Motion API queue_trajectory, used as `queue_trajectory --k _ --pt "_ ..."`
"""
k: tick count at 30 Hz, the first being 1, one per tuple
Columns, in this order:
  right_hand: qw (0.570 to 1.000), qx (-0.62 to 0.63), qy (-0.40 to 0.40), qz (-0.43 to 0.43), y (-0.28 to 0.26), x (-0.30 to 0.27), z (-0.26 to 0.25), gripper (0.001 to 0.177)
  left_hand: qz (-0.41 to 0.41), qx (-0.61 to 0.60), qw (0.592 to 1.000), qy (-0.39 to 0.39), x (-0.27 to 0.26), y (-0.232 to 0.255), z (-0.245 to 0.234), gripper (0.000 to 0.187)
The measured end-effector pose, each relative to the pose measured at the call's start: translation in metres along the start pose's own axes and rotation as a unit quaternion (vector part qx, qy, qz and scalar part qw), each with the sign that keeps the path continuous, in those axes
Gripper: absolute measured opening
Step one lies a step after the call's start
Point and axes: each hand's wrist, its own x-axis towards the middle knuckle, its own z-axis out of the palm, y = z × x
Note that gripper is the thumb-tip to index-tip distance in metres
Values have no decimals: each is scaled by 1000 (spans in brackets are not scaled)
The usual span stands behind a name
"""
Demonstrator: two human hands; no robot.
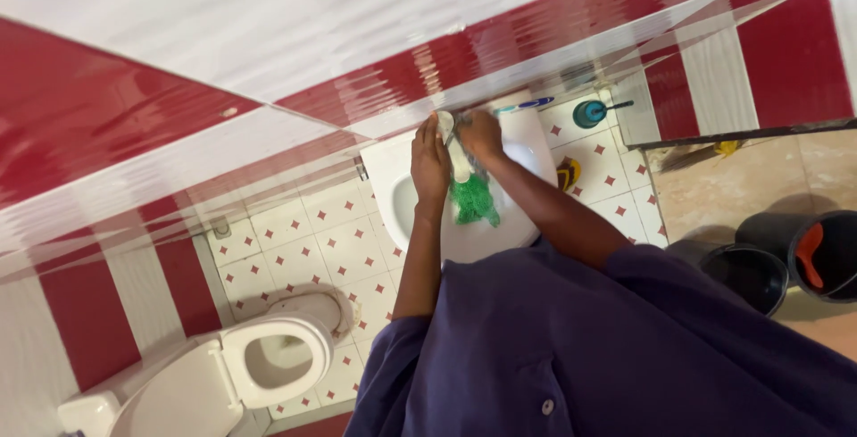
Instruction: The recorder is cleaning a bathroom sink and faucet using a sponge and detergent.
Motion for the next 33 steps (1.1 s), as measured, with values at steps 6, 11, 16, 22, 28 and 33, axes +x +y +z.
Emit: queue_trajectory --k 6,11,16,22,28,33 --pt "998 -15 8 -62 9 9 -10 22 0 -1 1000 4 0 -1 0 43" --pt "997 5 41 -67 7 -31 -48 22 3 3 1000 9 -3 -8 4 42" --pt "985 23 72 -156 -30 -67 -81 20 -4 6 1000 -4 0 -4 2 43" --pt "904 -97 82 -408 -53 -85 -93 19 2 -8 1000 3 0 -8 4 42" --pt "838 -160 64 -518 -47 -66 -87 12 0 -27 1000 -6 2 -9 2 41" --pt "871 -81 50 -482 -32 -49 -82 11 -15 -53 998 -21 4 6 -11 40"
